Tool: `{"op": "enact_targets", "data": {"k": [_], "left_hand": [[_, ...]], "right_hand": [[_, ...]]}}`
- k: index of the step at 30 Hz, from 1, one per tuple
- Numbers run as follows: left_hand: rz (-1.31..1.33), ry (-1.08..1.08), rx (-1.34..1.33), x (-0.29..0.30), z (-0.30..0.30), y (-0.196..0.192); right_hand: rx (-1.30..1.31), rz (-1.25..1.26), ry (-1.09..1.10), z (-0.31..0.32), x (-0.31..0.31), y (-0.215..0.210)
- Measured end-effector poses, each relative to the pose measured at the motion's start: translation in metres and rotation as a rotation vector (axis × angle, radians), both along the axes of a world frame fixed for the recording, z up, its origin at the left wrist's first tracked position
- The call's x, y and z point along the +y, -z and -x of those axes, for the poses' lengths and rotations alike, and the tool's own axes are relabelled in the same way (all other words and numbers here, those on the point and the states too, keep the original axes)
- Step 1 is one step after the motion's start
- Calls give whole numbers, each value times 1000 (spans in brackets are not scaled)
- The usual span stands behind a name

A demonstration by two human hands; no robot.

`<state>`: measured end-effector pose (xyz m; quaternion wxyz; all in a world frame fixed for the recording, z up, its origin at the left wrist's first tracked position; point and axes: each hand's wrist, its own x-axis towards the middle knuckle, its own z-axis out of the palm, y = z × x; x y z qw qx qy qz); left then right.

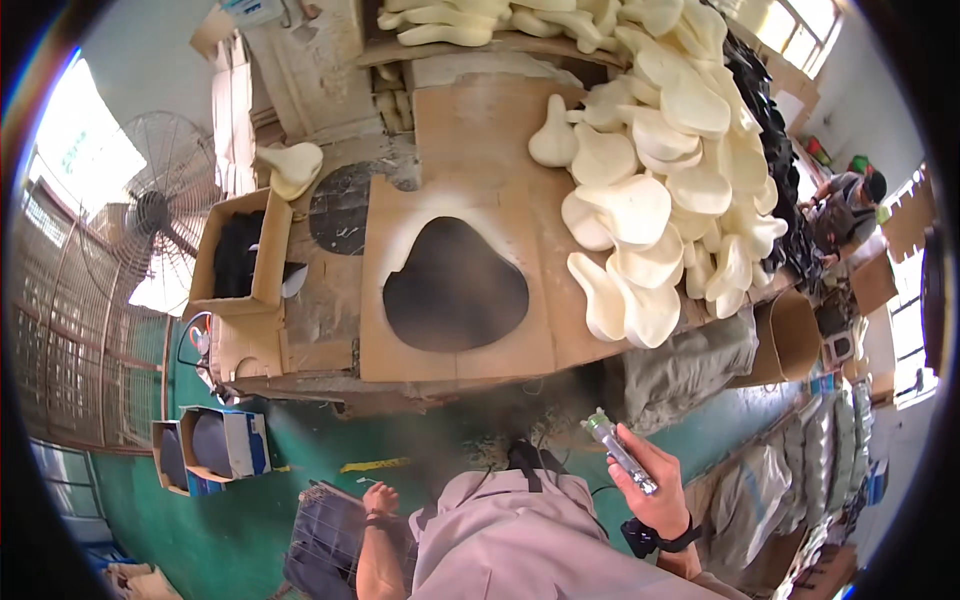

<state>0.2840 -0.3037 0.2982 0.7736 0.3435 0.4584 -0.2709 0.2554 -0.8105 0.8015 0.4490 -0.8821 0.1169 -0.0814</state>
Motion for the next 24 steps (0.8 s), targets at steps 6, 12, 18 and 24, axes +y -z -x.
{"op": "enact_targets", "data": {"k": [6, 12, 18, 24], "left_hand": [[-259, 242, -390, -52, 23, 9], [-535, 804, -782, -60, 44, 17], [46, 11, -206, -61, 56, 0], [-45, 207, -279, -55, 57, -8]], "right_hand": [[-143, 44, -33, -38, -19, -3], [-71, 1, -243, -63, -30, -10], [-13, -45, -360, -68, -33, -12], [83, -53, -325, -54, -43, -8]]}}
